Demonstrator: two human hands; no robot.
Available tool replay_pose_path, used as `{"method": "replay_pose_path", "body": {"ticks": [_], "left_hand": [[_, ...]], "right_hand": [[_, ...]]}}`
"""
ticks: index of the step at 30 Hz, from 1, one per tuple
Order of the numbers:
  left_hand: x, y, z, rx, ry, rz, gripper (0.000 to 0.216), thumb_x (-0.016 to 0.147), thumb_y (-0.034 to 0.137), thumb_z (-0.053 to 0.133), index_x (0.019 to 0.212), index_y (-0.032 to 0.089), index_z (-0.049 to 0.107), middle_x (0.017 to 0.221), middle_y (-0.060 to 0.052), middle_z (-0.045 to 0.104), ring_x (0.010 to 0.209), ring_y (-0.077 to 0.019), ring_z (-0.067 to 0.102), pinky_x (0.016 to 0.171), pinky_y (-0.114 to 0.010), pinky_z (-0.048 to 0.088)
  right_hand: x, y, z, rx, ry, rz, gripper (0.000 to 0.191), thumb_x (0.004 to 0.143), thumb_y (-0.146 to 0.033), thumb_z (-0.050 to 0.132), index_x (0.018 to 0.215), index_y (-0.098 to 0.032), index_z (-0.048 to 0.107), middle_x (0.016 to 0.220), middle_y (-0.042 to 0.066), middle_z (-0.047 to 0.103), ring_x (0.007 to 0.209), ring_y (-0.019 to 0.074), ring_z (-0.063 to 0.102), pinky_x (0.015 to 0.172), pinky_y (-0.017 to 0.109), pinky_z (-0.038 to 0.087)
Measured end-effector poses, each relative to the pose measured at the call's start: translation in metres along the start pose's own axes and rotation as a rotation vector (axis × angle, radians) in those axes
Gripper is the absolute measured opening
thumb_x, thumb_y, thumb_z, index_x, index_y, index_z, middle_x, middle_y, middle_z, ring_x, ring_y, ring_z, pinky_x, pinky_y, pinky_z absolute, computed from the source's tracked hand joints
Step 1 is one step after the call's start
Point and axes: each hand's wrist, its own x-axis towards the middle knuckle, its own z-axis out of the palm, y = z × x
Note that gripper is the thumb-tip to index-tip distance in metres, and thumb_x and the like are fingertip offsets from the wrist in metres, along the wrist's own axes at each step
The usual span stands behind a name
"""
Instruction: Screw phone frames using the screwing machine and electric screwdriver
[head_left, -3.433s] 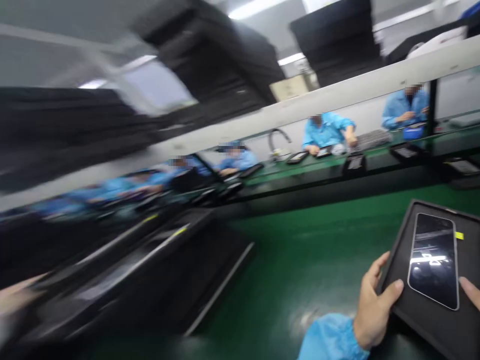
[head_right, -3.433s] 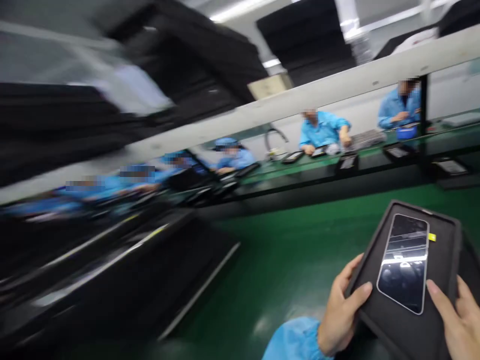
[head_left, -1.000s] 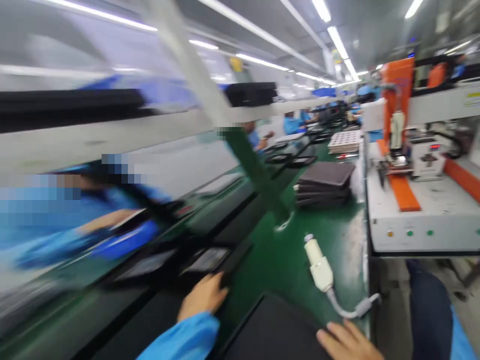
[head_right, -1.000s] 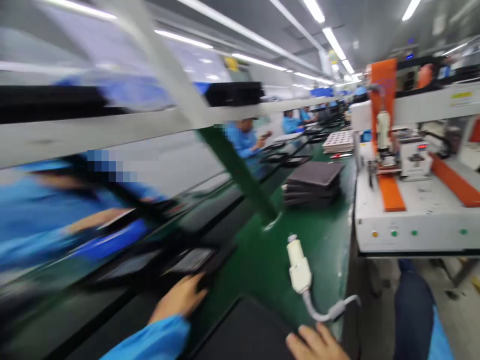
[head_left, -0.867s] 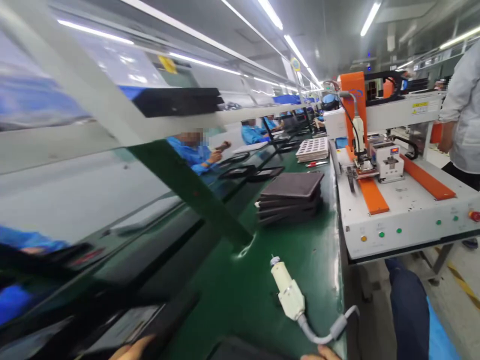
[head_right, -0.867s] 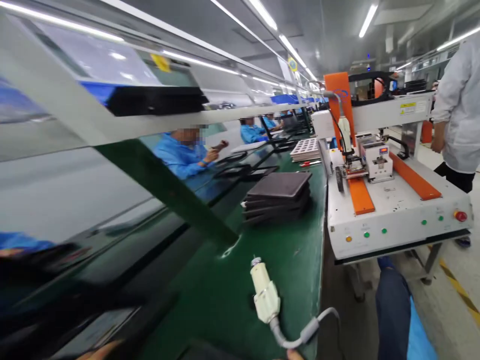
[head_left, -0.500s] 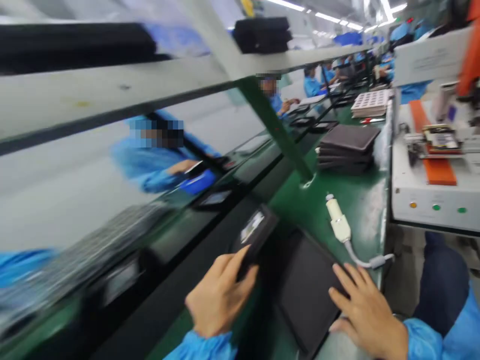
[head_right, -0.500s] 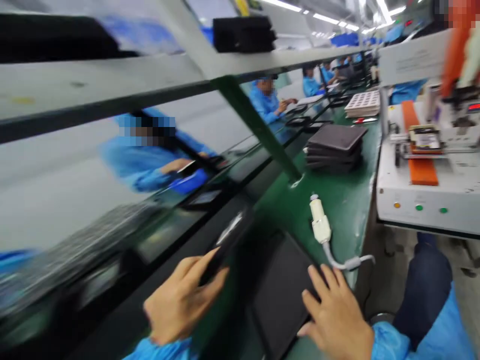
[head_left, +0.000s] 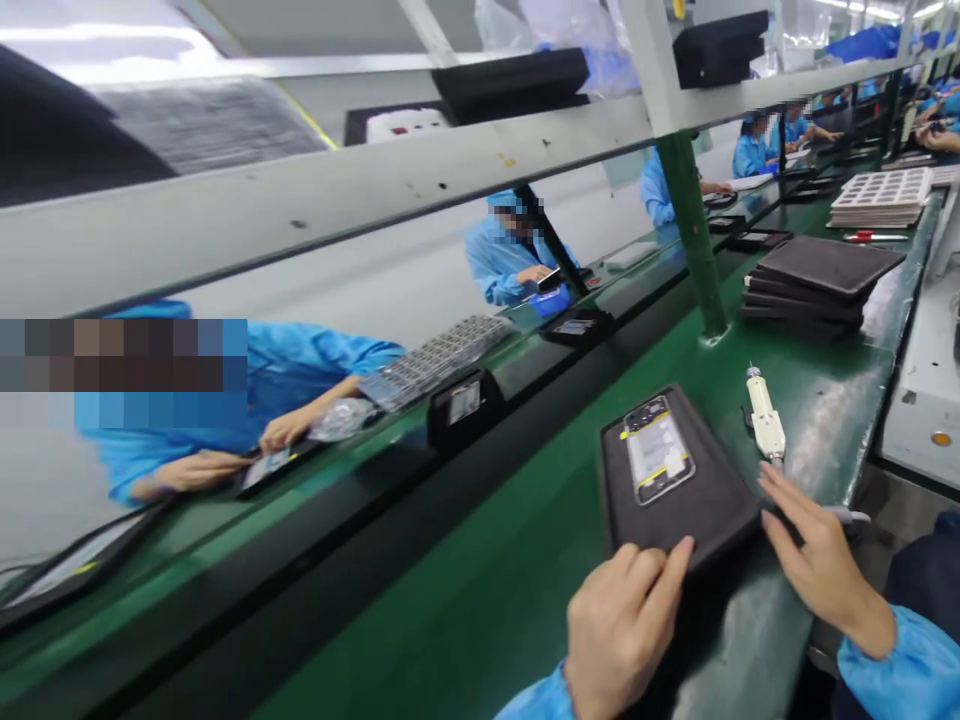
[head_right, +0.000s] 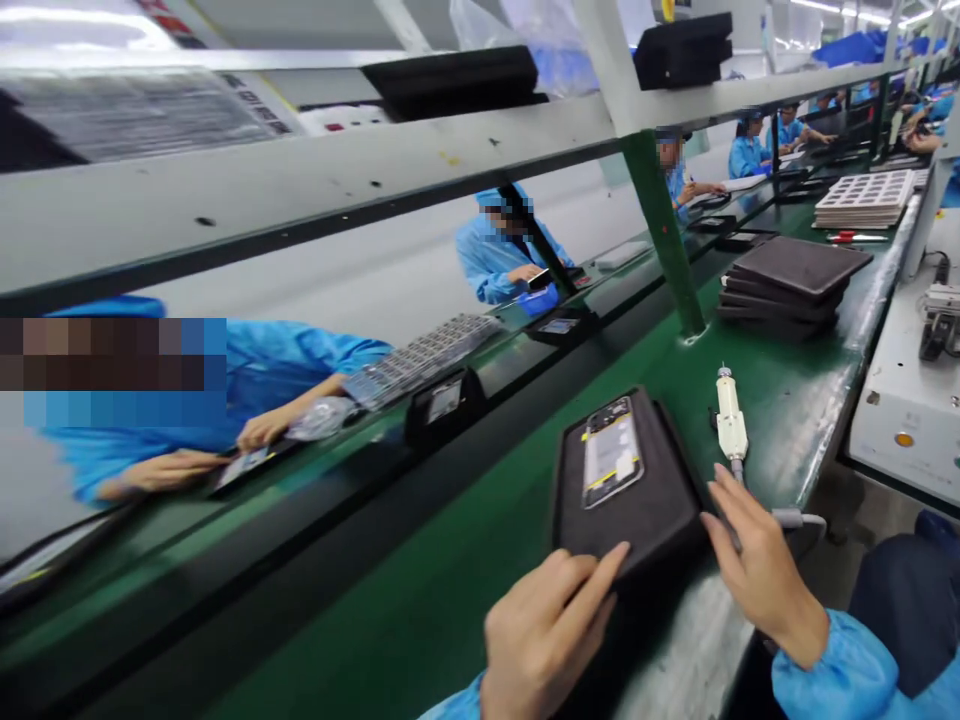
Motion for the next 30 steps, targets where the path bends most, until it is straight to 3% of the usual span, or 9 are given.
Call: {"method": "replay_pose_path", "body": {"ticks": [3, 6, 8, 10, 12, 14, 18, 22, 30], "left_hand": [[0.003, 0.013, 0.016, -0.128, -0.273, -0.086, 0.03, 0.085, 0.02, 0.057, 0.114, 0.02, 0.065, 0.077, -0.007, 0.068, 0.064, -0.02, 0.059, 0.052, -0.03, 0.043], [0.004, 0.011, 0.018, -0.552, -0.511, -0.339, 0.044, 0.083, 0.045, 0.062, 0.119, 0.021, 0.064, 0.098, -0.011, 0.069, 0.082, -0.0242, 0.063, 0.069, -0.036, 0.052], [0.009, 0.001, 0.017, -0.926, -0.411, -0.652, 0.046, 0.082, 0.049, 0.062, 0.12, 0.023, 0.064, 0.116, -0.012, 0.065, 0.102, -0.0258, 0.061, 0.087, -0.039, 0.051], [0.018, -0.013, 0.019, -1.267, -0.165, -1.03, 0.041, 0.082, 0.042, 0.064, 0.118, 0.024, 0.063, 0.132, -0.01, 0.058, 0.12, -0.0253, 0.054, 0.099, -0.039, 0.045], [0.031, -0.028, 0.024, -1.494, 0.02, -1.358, 0.035, 0.079, 0.033, 0.068, 0.112, 0.022, 0.064, 0.137, -0.01, 0.055, 0.128, -0.0248, 0.047, 0.102, -0.04, 0.042], [0.043, -0.039, 0.03, -1.591, 0.05, -1.551, 0.028, 0.077, 0.025, 0.069, 0.104, 0.019, 0.064, 0.134, -0.012, 0.056, 0.126, -0.0253, 0.049, 0.097, -0.04, 0.045], [0.057, -0.051, 0.038, -1.6, -0.03, -1.629, 0.016, 0.076, 0.022, 0.07, 0.089, 0.018, 0.062, 0.114, -0.011, 0.066, 0.096, -0.0224, 0.065, 0.078, -0.034, 0.053], [0.068, -0.052, 0.047, -1.594, -0.077, -1.604, 0.011, 0.076, 0.017, 0.068, 0.083, 0.015, 0.061, 0.09, -0.008, 0.068, 0.069, -0.0166, 0.067, 0.063, -0.029, 0.054], [0.075, -0.05, 0.081, -1.551, -0.177, -1.488, 0.026, 0.067, 0.032, 0.078, 0.077, 0.011, 0.066, 0.053, 0.003, 0.053, 0.035, -0.0019, 0.034, 0.034, -0.015, 0.022]], "right_hand": [[0.013, -0.002, -0.011, 0.05, 0.138, -0.035, 0.031, 0.096, -0.025, 0.048, 0.121, -0.016, 0.064, 0.127, 0.011, 0.061, 0.118, 0.0234, 0.058, 0.103, 0.041, 0.05], [0.025, -0.006, -0.008, 0.04, 0.134, -0.092, 0.028, 0.095, -0.026, 0.051, 0.116, -0.017, 0.067, 0.123, 0.011, 0.064, 0.114, 0.0242, 0.061, 0.101, 0.042, 0.051], [0.03, -0.006, 0.002, 0.024, 0.091, -0.077, 0.03, 0.095, -0.029, 0.05, 0.116, -0.016, 0.067, 0.126, 0.013, 0.062, 0.116, 0.0259, 0.06, 0.101, 0.044, 0.051], [0.031, -0.002, 0.016, 0.006, 0.032, -0.034, 0.034, 0.095, -0.03, 0.049, 0.12, -0.013, 0.065, 0.131, 0.016, 0.057, 0.12, 0.028, 0.056, 0.102, 0.047, 0.05], [0.029, 0.005, 0.029, 0.001, -0.005, 0.006, 0.036, 0.094, -0.025, 0.045, 0.122, -0.011, 0.063, 0.135, 0.017, 0.054, 0.123, 0.0285, 0.054, 0.102, 0.048, 0.049], [0.025, 0.012, 0.038, 0.012, 0.0, 0.026, 0.037, 0.092, -0.018, 0.041, 0.121, -0.012, 0.063, 0.135, 0.016, 0.053, 0.123, 0.0269, 0.054, 0.101, 0.047, 0.05], [0.021, 0.02, 0.042, 0.043, 0.009, 0.032, 0.042, 0.087, -0.009, 0.038, 0.12, -0.012, 0.064, 0.135, 0.014, 0.054, 0.12, 0.0247, 0.056, 0.1, 0.044, 0.052], [0.021, 0.02, 0.04, 0.06, -0.008, 0.024, 0.047, 0.083, -0.005, 0.039, 0.122, -0.012, 0.063, 0.136, 0.015, 0.052, 0.122, 0.026, 0.055, 0.1, 0.046, 0.051], [0.019, 0.022, 0.044, 0.083, -0.017, 0.045, 0.048, 0.083, -0.004, 0.036, 0.124, -0.01, 0.061, 0.137, 0.016, 0.051, 0.126, 0.0242, 0.051, 0.105, 0.045, 0.047]]}}
